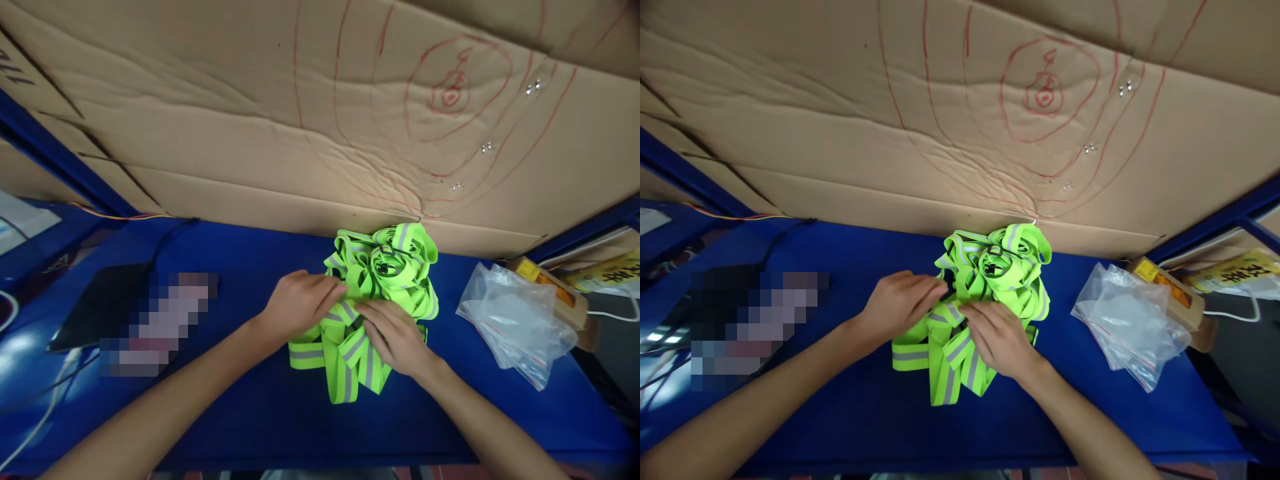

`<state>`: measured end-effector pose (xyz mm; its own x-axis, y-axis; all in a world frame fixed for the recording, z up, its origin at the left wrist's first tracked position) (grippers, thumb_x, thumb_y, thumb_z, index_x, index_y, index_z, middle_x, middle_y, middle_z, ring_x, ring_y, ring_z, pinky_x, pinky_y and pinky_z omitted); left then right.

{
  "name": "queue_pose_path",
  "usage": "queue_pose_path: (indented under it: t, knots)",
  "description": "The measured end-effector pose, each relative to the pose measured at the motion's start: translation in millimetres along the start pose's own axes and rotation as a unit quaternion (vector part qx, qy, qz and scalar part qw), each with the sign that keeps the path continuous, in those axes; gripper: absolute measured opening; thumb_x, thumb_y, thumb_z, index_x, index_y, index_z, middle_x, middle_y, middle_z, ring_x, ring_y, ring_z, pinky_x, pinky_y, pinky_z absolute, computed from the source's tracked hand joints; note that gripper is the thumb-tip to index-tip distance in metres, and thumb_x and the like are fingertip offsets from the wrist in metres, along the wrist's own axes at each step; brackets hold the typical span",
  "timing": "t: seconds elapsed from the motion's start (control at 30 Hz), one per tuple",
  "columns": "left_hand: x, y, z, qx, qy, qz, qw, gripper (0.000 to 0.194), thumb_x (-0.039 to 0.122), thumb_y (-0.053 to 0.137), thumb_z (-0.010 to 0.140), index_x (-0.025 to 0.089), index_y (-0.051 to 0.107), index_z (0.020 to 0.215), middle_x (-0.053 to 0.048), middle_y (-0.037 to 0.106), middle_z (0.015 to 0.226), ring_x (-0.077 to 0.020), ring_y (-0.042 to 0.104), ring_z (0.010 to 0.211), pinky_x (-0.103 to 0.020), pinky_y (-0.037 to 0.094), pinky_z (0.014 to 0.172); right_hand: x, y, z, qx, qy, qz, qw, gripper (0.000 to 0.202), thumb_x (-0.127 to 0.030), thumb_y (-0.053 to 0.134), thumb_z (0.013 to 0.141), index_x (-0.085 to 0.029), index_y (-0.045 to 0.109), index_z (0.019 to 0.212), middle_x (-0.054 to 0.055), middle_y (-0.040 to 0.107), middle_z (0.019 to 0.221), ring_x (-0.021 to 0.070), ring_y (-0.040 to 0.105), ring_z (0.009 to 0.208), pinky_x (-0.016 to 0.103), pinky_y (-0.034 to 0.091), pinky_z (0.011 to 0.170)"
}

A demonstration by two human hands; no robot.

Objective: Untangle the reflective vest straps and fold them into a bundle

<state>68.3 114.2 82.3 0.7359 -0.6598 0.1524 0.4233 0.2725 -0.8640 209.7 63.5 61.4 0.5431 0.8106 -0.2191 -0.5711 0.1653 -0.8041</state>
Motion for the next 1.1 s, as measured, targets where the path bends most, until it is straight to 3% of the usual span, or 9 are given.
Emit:
queue_pose_path:
  t: [0.1,0.17,0.3,0.5,0.67,0.77,0.87,0.97,1.1]
  knots:
    - [-28.7,-11.3,28.3,0.054,-0.106,-0.054,0.991,0.030,0.032,0.054,0.104,0.021,0.065,0.130,-0.010,0.073,0.124,-0.0251,0.070,0.112,-0.037,0.053,0.095,-11.2,-0.4,2.3,-0.015,-0.046,0.020,0.999,0.036,-0.013,0.056,0.101,-0.016,0.063,0.136,0.012,0.075,0.122,0.0230,0.071,0.112,0.041,0.062,0.096]
    - [-59.1,5.7,40.8,0.041,-0.218,-0.157,0.962,0.062,0.042,0.074,0.091,0.020,0.054,0.146,-0.017,0.059,0.148,-0.0341,0.059,0.134,-0.045,0.050,0.107,-17.8,-3.1,3.1,-0.013,-0.068,0.030,0.997,0.037,-0.011,0.053,0.101,-0.016,0.063,0.136,0.011,0.075,0.121,0.0225,0.072,0.114,0.040,0.062,0.097]
    - [-92.5,42.5,45.3,0.000,-0.294,-0.282,0.913,0.034,0.037,0.083,0.077,0.018,0.071,0.104,-0.011,0.076,0.103,-0.0315,0.072,0.099,-0.042,0.055,0.092,-20.0,-10.5,3.0,0.012,-0.069,0.022,0.997,0.040,-0.010,0.052,0.101,-0.018,0.062,0.139,0.010,0.076,0.124,0.0211,0.073,0.113,0.038,0.062,0.096]
    - [-103.7,-2.0,6.1,0.104,-0.300,-0.345,0.884,0.033,0.046,0.071,0.087,0.018,0.065,0.102,-0.005,0.072,0.097,-0.0206,0.066,0.088,-0.031,0.052,0.081,-10.9,-19.9,0.4,0.048,-0.019,-0.036,0.998,0.039,-0.020,0.062,0.103,-0.015,0.058,0.142,0.013,0.074,0.127,0.0234,0.072,0.111,0.039,0.058,0.090]
    - [-103.6,-29.2,-23.0,0.236,-0.335,-0.522,0.748,0.038,0.036,0.085,0.074,0.019,0.064,0.101,-0.001,0.068,0.097,-0.0157,0.062,0.089,-0.026,0.049,0.083,-7.8,-18.1,1.7,0.036,0.000,-0.062,0.997,0.039,-0.027,0.062,0.104,-0.016,0.058,0.142,0.008,0.077,0.101,0.0213,0.069,0.084,0.037,0.049,0.073]
    - [-108.1,-23.6,-36.2,0.263,-0.349,-0.551,0.711,0.036,0.032,0.085,0.073,0.021,0.063,0.099,0.000,0.066,0.096,-0.0146,0.061,0.088,-0.026,0.048,0.082,-5.0,-15.6,2.9,0.037,0.005,-0.053,0.998,0.035,-0.026,0.062,0.104,-0.017,0.058,0.138,0.005,0.076,0.091,0.0211,0.070,0.076,0.038,0.049,0.070]
    - [-111.9,-12.3,-47.0,0.221,-0.366,-0.503,0.751,0.028,0.033,0.080,0.078,0.021,0.063,0.097,0.002,0.063,0.089,-0.0141,0.058,0.081,-0.026,0.045,0.076,-1.5,-13.7,1.5,0.029,0.013,-0.019,0.999,0.040,-0.023,0.058,0.103,-0.028,0.056,0.143,0.002,0.075,0.085,0.0229,0.071,0.070,0.040,0.053,0.064]
    - [-107.0,-12.9,-50.3,0.155,-0.357,-0.356,0.850,0.028,0.037,0.069,0.085,0.021,0.064,0.107,-0.003,0.066,0.101,-0.0209,0.063,0.094,-0.034,0.050,0.087,3.1,-24.5,-3.6,0.041,0.023,0.002,0.999,0.057,-0.019,0.055,0.101,-0.045,0.047,0.151,0.000,0.078,0.097,0.0259,0.076,0.076,0.043,0.061,0.066]
    - [-82.1,-25.3,-41.2,0.089,-0.279,-0.171,0.941,0.041,0.048,0.059,0.091,0.019,0.060,0.119,-0.015,0.060,0.136,-0.0334,0.058,0.131,-0.051,0.044,0.113,23.8,-67.2,-1.6,0.115,0.054,-0.055,0.990,0.060,-0.012,0.054,0.098,-0.042,0.049,0.149,0.005,0.077,0.114,0.0298,0.076,0.099,0.048,0.062,0.085]
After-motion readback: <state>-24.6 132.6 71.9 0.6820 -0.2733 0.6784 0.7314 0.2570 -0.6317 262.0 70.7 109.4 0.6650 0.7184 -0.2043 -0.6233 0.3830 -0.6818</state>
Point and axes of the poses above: each hand's wrist, its own z-axis towards the middle knuckle, its own y-axis out of the palm, x = y × z, the point moved 10 cm from there along z, towards the middle knuckle
